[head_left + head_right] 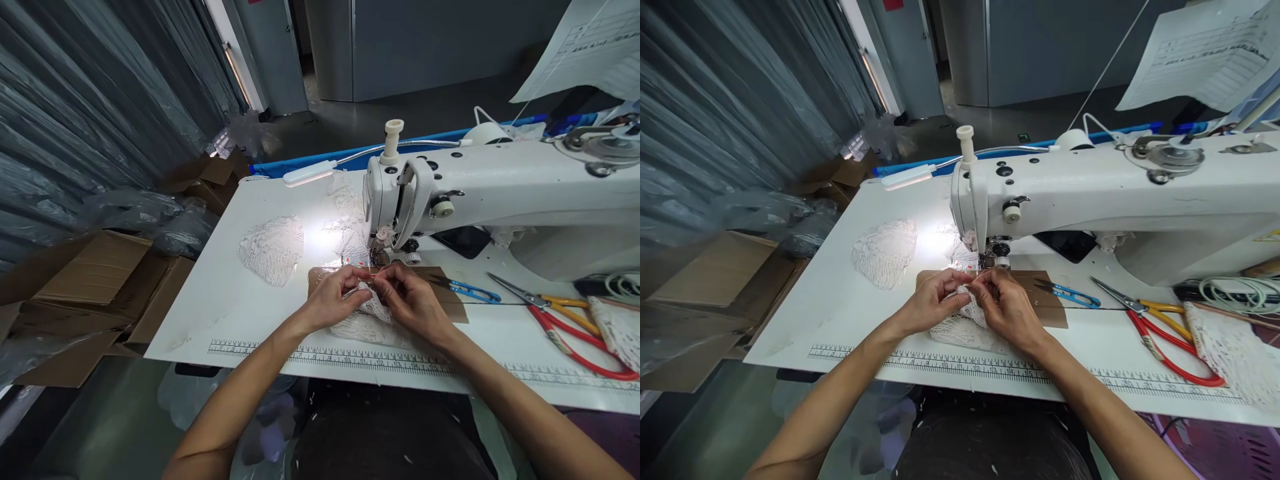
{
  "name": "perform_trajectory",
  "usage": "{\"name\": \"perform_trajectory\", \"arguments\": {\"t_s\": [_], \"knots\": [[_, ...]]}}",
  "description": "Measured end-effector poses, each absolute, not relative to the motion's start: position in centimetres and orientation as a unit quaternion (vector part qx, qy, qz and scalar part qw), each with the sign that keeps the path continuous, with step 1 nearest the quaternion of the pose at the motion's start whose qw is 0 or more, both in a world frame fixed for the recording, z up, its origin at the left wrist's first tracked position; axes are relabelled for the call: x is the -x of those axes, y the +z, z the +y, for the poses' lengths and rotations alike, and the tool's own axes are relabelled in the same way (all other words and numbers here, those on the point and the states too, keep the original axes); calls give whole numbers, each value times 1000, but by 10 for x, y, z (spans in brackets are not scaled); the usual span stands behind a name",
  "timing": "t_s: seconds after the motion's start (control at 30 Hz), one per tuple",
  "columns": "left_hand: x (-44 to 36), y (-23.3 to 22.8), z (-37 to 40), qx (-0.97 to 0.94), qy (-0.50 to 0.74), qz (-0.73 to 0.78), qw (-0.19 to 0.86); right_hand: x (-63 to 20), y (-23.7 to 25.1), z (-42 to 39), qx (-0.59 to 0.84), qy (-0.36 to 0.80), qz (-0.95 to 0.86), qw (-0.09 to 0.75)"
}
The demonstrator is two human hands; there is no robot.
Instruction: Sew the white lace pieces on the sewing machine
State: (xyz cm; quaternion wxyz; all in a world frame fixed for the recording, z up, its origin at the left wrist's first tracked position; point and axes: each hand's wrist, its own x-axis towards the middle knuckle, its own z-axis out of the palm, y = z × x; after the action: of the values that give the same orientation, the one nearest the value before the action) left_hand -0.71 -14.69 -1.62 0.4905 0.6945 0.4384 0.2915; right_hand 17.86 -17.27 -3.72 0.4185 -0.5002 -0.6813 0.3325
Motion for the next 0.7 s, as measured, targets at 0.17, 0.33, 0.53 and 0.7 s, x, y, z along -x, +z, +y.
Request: {"name": "perform_trajectory", "arguments": {"t_s": [0.17, 0.33, 0.53, 0.7], "knots": [[8, -16, -145, -656, 257, 453, 546, -173, -32, -174, 445, 331, -705, 441], [12, -11, -144, -735, 231, 382, 510, -166, -22, -175, 422, 338, -725, 427], [15, 6, -147, -797, 251, 381, 395, -166, 1, -182, 448, 314, -728, 412], [14, 25, -150, -803, 271, 377, 373, -162, 2, -198, 447, 256, -732, 446]]}}
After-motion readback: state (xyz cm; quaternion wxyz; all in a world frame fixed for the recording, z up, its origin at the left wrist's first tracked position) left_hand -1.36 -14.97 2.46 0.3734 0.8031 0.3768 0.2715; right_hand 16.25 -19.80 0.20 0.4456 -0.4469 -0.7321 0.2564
